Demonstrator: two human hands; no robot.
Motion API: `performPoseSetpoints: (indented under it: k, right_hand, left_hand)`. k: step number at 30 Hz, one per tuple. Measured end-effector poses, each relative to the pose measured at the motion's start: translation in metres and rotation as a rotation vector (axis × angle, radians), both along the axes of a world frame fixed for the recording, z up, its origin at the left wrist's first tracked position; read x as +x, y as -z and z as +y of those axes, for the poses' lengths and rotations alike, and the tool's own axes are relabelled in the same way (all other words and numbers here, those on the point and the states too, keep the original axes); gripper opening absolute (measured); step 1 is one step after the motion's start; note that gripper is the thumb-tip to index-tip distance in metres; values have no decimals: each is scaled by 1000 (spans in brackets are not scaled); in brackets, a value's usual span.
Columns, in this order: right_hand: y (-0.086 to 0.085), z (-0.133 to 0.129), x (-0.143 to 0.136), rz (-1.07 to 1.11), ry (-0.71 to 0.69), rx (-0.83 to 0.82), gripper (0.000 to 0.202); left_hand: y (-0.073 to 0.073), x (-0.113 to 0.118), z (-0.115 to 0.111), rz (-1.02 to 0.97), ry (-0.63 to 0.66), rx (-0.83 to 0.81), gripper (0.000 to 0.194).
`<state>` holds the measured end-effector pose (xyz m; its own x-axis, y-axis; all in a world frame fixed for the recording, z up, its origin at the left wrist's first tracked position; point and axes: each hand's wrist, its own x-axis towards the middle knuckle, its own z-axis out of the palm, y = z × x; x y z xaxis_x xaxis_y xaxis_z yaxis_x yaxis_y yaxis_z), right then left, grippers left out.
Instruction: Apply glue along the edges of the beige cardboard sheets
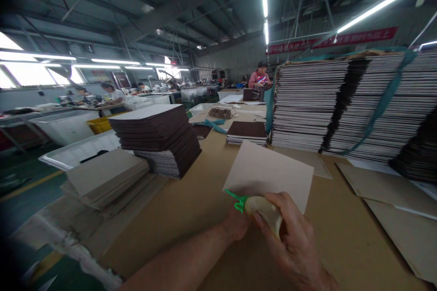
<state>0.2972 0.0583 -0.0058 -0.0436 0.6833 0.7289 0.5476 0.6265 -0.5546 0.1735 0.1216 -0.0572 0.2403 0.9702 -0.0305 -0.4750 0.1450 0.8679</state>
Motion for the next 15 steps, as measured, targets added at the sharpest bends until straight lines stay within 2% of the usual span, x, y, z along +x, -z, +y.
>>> performPoseSetpoints:
  k: [4,9,13,15]
  right_hand:
    - [0,0,1,-54,96,91,27]
    - [-4,-2,0,-108,6,81,23]
    - [-6,-2,0,-141,113,149,26]
    - [-6,-3,0,-167,95,110,25]
  left_hand:
    - [-4,0,-1,35,8,29,28]
    - [-8,0,-3,-48,63,-19,35]
    - [-11,1,-1,18,48,27,34]
    - [-9,0,-1,15,68,34,37]
